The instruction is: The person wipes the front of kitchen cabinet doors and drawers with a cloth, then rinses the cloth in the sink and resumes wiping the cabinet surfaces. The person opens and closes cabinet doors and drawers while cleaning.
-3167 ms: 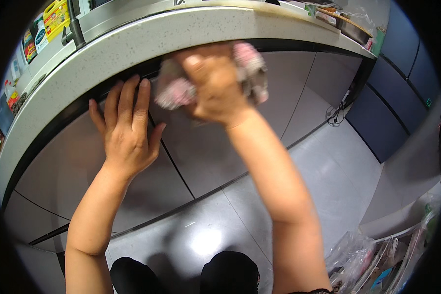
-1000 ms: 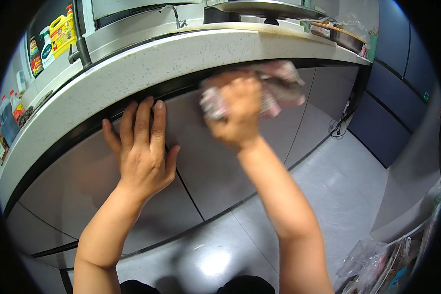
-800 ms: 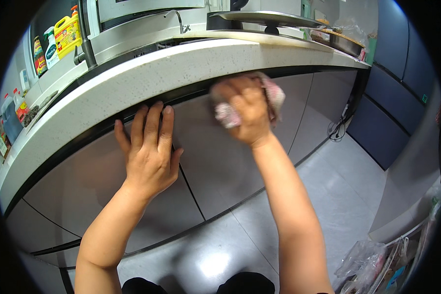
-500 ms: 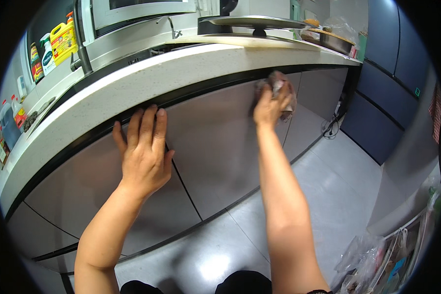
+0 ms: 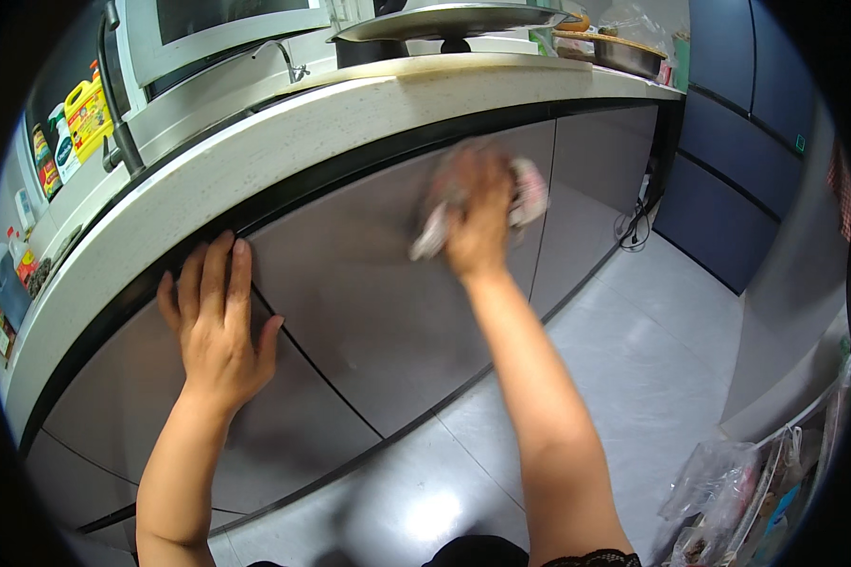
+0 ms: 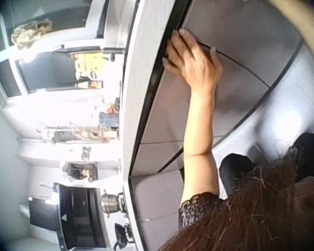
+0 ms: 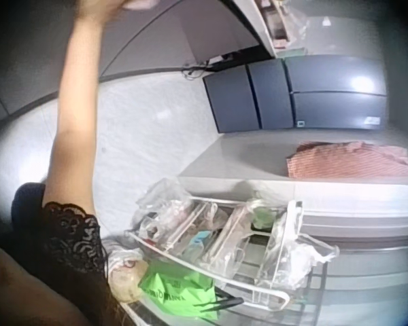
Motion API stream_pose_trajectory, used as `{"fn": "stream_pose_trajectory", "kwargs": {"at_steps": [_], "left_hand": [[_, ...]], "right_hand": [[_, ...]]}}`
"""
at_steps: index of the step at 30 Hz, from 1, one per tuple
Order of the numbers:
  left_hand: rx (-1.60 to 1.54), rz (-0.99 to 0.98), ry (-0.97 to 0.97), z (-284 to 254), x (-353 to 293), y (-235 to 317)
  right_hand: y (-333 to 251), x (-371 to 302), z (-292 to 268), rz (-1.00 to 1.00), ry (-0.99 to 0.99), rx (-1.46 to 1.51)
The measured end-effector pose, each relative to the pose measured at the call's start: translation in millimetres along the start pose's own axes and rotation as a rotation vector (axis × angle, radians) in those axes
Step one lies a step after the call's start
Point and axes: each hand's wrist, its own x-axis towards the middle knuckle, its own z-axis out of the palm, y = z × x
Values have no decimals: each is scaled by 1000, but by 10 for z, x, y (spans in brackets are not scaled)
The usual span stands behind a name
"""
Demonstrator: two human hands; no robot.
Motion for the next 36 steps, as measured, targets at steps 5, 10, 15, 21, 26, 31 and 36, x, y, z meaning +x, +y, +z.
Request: {"fn": "stream_pose_trajectory", "kwargs": {"at_steps": [5,10,15,21,26,31,36], "left_hand": [[47,21,8,11,2,-3],[65,36,-6,34,-8,-9],[-13,13,7,31,30,22],[-72,-32,-7,9,42,44],[-115,-27,-2,-3,68,37],[-136,-40,-28,-118,47,-10],[-165,-26,-18,-177,48,-25]], "right_hand": [[1129,508,-9,93,151,-127],[1419,458,3,574,206,21],[2178,-654,265,786,489,1235],[221,-2226,503,965,518,191],[-1409,-2254,164,775,41,125],[-1771,-234,-116,16,7,216],[-1782,478,-221,-200,-228,16]]}}
